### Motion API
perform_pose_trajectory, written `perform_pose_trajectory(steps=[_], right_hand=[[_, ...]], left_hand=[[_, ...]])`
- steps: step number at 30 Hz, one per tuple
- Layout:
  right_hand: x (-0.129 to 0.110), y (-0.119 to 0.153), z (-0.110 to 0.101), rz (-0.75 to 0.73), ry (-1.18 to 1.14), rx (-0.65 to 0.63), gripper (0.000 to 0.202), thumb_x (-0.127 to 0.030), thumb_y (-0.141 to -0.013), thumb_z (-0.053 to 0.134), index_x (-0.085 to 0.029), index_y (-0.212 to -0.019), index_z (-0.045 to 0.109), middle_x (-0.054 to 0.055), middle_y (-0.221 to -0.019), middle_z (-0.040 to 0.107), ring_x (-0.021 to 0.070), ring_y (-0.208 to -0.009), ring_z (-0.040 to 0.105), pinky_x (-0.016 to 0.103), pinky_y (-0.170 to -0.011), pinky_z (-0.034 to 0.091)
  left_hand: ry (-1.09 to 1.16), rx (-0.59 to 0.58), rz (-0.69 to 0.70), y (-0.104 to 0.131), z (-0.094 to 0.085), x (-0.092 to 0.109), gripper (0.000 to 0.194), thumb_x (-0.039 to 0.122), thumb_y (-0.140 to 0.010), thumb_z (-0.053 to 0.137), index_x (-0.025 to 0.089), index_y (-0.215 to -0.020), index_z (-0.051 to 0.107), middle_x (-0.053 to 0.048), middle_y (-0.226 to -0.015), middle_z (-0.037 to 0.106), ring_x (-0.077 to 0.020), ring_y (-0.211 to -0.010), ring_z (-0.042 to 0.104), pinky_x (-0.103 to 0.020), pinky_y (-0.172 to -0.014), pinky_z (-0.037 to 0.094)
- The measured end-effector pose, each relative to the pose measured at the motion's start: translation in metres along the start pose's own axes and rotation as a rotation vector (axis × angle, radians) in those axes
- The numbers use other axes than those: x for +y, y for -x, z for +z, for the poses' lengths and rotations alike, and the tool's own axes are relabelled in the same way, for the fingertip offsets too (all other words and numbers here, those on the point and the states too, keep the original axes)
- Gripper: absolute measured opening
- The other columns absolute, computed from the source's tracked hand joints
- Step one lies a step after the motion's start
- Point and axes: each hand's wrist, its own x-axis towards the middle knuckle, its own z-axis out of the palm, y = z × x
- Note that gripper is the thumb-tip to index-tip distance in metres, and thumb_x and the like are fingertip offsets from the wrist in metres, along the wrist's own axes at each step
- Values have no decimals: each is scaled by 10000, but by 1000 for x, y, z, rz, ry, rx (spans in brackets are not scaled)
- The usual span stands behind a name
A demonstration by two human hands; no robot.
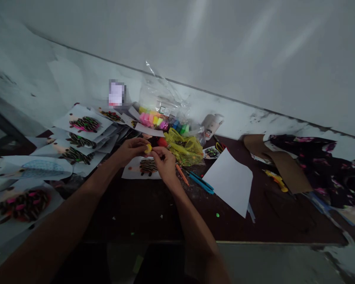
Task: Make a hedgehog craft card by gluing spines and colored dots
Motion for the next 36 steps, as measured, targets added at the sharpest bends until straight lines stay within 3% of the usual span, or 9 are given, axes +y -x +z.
perform_pose_trajectory(steps=[3,7,12,15,20,28,33,36], right_hand=[[1,-2,-3,-2,16,43,198,-362,-818,706,-219,-947,751,12,-822,718,167,-725,604,296,-714,496],[0,-4,-6,-25,96,-23,147,-325,-813,714,-232,-906,778,25,-900,744,173,-762,619,304,-746,502],[2,-4,-5,44,53,-20,150,-333,-805,655,-212,-837,738,14,-790,722,169,-703,621,289,-682,496],[4,-5,-5,54,55,41,140,-332,-784,650,-208,-810,709,4,-742,701,163,-682,614,286,-671,498],[8,-9,-7,94,-63,92,188,-377,-736,711,-211,-822,697,-2,-745,711,160,-692,625,287,-685,517],[6,-8,-8,142,-165,-14,264,-478,-751,714,-222,-811,706,-35,-608,600,131,-538,517,270,-559,424],[-5,0,-4,63,16,14,286,-445,-742,750,-215,-893,669,8,-808,679,161,-697,601,288,-666,483],[-11,4,-5,-30,229,51,198,-400,-806,692,-216,-810,622,4,-789,643,154,-694,562,286,-679,463]], left_hand=[[-31,-62,-12,0,-1,-1,394,407,-660,852,153,-934,726,-18,-807,732,-143,-686,667,-281,-646,569],[-37,-110,-35,0,-3,-4,453,377,-678,851,158,-1050,710,-29,-864,742,-139,-694,674,-266,-632,555],[-40,-153,-54,0,-3,-3,410,405,-692,856,154,-967,684,0,-805,705,-114,-599,653,-255,-600,538],[-12,-200,-63,3,0,1,457,451,-699,852,149,-1003,693,-18,-831,717,-147,-689,692,-297,-682,576],[-29,-192,7,4,4,3,556,291,-582,912,156,-1068,675,-18,-932,704,-149,-776,683,-303,-734,576],[50,-216,-45,5,3,6,415,218,-579,884,157,-920,657,10,-840,694,-132,-744,661,-282,-731,534],[41,-202,-57,3,4,1,432,204,-526,901,165,-848,615,36,-762,659,-133,-715,643,-269,-705,509],[25,-231,-61,2,3,0,427,232,-542,894,167,-871,629,26,-788,672,-141,-738,645,-281,-725,508]])
